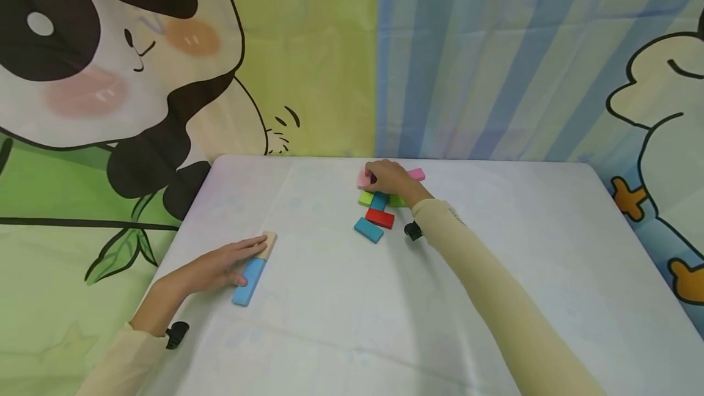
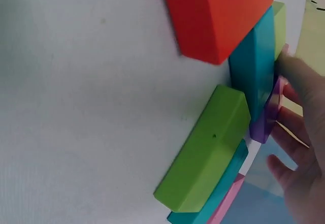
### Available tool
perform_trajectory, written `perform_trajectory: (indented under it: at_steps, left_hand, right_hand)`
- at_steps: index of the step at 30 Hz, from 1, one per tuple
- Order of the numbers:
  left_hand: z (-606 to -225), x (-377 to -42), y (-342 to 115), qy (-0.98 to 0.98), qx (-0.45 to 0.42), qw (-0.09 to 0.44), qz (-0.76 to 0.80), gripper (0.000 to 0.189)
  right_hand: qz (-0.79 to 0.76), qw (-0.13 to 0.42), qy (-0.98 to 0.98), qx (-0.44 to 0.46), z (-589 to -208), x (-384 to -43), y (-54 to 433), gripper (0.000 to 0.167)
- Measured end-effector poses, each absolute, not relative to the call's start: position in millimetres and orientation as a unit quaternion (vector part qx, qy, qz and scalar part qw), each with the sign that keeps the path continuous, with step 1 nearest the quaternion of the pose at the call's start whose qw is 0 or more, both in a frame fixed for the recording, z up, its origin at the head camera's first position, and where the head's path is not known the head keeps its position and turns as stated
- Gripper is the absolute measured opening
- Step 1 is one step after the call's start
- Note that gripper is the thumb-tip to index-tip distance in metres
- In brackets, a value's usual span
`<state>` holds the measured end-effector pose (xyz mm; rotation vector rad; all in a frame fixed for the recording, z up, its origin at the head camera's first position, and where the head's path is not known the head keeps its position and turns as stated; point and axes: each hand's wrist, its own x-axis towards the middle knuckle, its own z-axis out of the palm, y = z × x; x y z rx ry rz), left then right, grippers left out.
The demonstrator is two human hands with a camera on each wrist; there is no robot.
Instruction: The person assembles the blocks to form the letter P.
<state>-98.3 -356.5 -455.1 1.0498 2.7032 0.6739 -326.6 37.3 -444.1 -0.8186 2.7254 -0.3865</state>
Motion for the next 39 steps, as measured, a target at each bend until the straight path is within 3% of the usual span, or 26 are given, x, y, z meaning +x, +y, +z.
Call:
perform_trajectory:
  at_steps: [8,14,22,39]
  left_hand:
    - [-457,-97,-358,0.898,0.367,0.072,0.233,0.077]
    - [-457,-96,-360,0.908,0.353,0.071,0.214,0.078]
    - [-451,-97,-355,0.918,0.333,0.093,0.195,0.08]
    - [-447,-97,-355,0.925,0.326,0.1,0.17,0.079]
  right_hand:
    - [-0.227,0.069,0.924,-0.299,-435,-310,9,0.047]
    - [-0.293,0.08,0.884,-0.355,-426,-277,-40,0.047]
    - [-0.229,0.085,0.872,-0.423,-431,-235,-97,0.047]
    - [-0.217,0.053,0.882,-0.416,-461,-220,-133,0.047]
